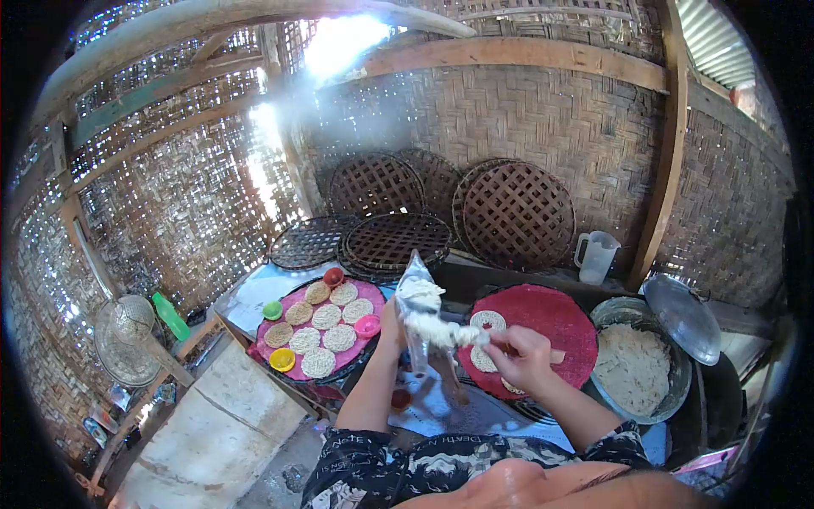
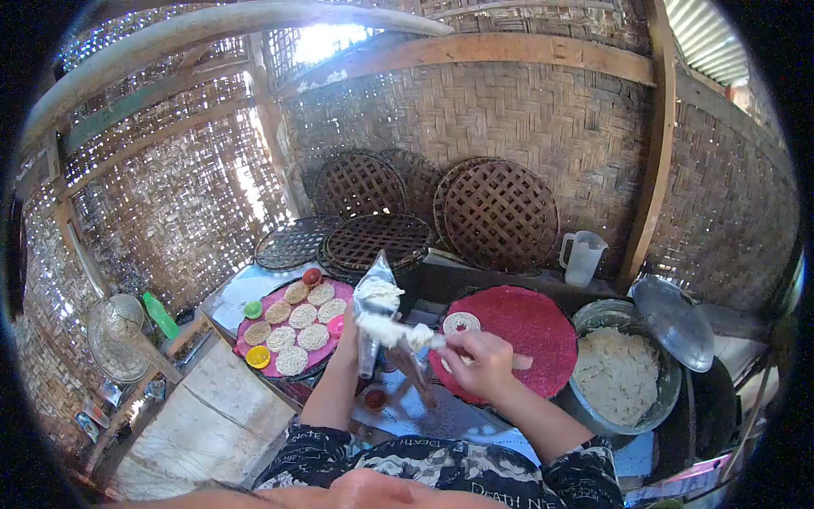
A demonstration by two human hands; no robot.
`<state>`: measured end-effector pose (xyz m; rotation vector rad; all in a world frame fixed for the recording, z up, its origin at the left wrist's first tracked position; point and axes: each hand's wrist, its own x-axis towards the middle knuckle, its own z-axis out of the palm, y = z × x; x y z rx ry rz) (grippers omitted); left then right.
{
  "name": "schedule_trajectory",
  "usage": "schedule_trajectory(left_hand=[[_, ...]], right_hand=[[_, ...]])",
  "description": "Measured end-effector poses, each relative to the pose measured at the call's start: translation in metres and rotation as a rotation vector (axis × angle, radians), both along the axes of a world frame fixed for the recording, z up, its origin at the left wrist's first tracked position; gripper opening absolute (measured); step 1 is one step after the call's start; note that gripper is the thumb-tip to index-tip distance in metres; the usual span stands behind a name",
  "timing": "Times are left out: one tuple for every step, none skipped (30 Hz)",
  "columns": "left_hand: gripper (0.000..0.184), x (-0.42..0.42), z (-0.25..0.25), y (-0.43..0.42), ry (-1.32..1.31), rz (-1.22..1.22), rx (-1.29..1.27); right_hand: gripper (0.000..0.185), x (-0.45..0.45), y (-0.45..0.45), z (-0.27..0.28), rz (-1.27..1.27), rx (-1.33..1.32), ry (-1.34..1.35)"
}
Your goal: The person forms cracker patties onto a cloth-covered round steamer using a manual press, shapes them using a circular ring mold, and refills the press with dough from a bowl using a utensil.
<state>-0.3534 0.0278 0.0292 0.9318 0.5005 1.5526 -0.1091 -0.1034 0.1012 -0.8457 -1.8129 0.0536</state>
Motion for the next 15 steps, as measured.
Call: schedule_trajectory(left_hand=[[0.034, -0.001, 0.012, -0.006, -0.085, -0.083, -0.081], [0.033, -0.002, 0.024, -0.012, -0.173, -0.158, -0.168], [0.032, -0.004, 0.012, 0.002, -0.018, -0.121, -0.078], [0.032, 0.002, 0.017, -0.006, 0.132, -0.046, -0.018], [0.031, 0.013, 0.026, -0.019, 0.285, 0.026, 0.040], [0.030, 0.023, 0.030, -0.029, 0.608, 0.206, 0.284], [0.027, 0.038, 0.057, -0.048, 0.208, 0.048, -0.036], [0.026, 0.040, 0.055, -0.047, 0.349, 0.130, 0.043], [0.026, 0.039, 0.054, -0.047, 0.423, 0.188, 0.079], [0.026, 0.039, 0.053, -0.048, 0.496, 0.249, 0.112], [0.026, 0.036, 0.055, -0.049, 0.505, 0.284, 0.102], [0.027, 0.031, 0.047, -0.042, 0.493, 0.297, 0.076], [0.028, 0.027, 0.039, -0.036, 0.480, 0.310, 0.050], [0.029, 0.016, 0.012, -0.008, 0.446, 0.301, 0.010], [0.031, 0.012, 0.016, -0.006, 0.411, 0.292, -0.030]], right_hand=[[0.018, 0.002, -0.003, 0.001, 0.084, -0.083, 0.036], [0.020, 0.006, -0.001, 0.005, 0.149, -0.141, 0.076], [0.020, 0.006, 0.007, 0.007, 0.055, -0.128, 0.122], [0.019, 0.006, 0.021, 0.006, -0.040, -0.120, 0.169], [0.019, 0.005, 0.030, 0.007, -0.138, -0.112, 0.217], [0.017, 0.004, 0.033, 0.014, -0.246, -0.069, 0.145], [0.016, 0.000, 0.038, 0.010, -0.243, -0.069, 0.169], [0.016, -0.002, 0.036, 0.010, -0.226, 0.001, 0.116], [0.015, -0.004, 0.033, 0.008, -0.208, 0.071, 0.061], [0.015, -0.003, 0.026, 0.008, -0.184, 0.107, -0.015], [0.014, -0.003, 0.018, 0.007, -0.139, 0.113, -0.030], [0.014, -0.003, 0.013, 0.002, -0.099, 0.106, -0.055], [0.014, -0.002, 0.008, -0.002, -0.061, 0.099, -0.079], [0.016, 0.000, -0.004, -0.002, -0.016, -0.027, -0.087], [0.017, 0.003, -0.005, -0.006, 0.104, -0.143, 0.006]])
